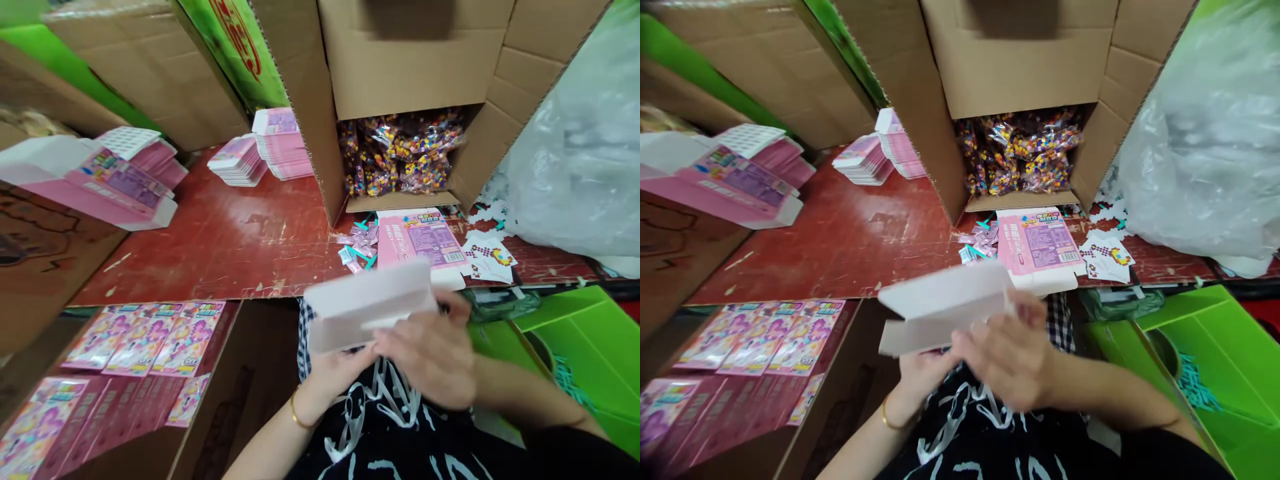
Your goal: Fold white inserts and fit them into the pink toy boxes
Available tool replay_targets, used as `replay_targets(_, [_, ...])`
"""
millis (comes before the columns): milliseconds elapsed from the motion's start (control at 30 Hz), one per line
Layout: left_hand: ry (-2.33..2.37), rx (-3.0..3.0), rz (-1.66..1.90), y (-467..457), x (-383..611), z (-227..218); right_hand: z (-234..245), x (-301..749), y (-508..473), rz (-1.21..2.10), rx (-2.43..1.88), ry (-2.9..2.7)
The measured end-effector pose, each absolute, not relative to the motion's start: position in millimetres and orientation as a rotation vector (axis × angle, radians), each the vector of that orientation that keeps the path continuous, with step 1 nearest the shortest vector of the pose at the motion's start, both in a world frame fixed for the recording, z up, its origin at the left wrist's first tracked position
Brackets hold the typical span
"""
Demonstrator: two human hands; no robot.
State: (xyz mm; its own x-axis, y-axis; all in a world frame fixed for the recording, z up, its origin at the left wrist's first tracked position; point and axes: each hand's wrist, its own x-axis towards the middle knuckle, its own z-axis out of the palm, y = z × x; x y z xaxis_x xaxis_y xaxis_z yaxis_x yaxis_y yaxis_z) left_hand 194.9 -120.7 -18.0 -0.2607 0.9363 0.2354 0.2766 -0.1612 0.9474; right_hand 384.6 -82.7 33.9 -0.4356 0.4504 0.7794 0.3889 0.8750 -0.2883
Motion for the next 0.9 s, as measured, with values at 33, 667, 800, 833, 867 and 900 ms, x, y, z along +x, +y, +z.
replay_targets(33, [1.571, 1.370, 1.411, -128.6, 185.8, -20.3, 24.2, 373.9, -100.4, 0.118, -0.596, -2.063])
replay_targets(667, [1.657, 0.681, 1.723, -89.6, 39.2, -56.9, -51.2, 326.2, -31.7, 0.668, -1.053, -2.370])
replay_targets(800, [1.726, 0.877, 1.753, -86.3, 41.7, -52.1, -69.6, 274.3, 15.4, 0.650, -1.603, -2.284])
replay_targets(833, [1.750, 0.950, 1.771, -89.8, 44.0, -51.3, -73.3, 258.8, 27.9, 0.638, -1.713, -2.219])
replay_targets(867, [1.766, 1.031, 1.789, -94.5, 46.2, -51.0, -76.3, 244.1, 39.6, 0.630, -1.799, -2.153])
replay_targets(900, [1.777, 1.122, 1.809, -99.7, 47.9, -50.7, -78.3, 231.5, 49.9, 0.628, -1.862, -2.093])
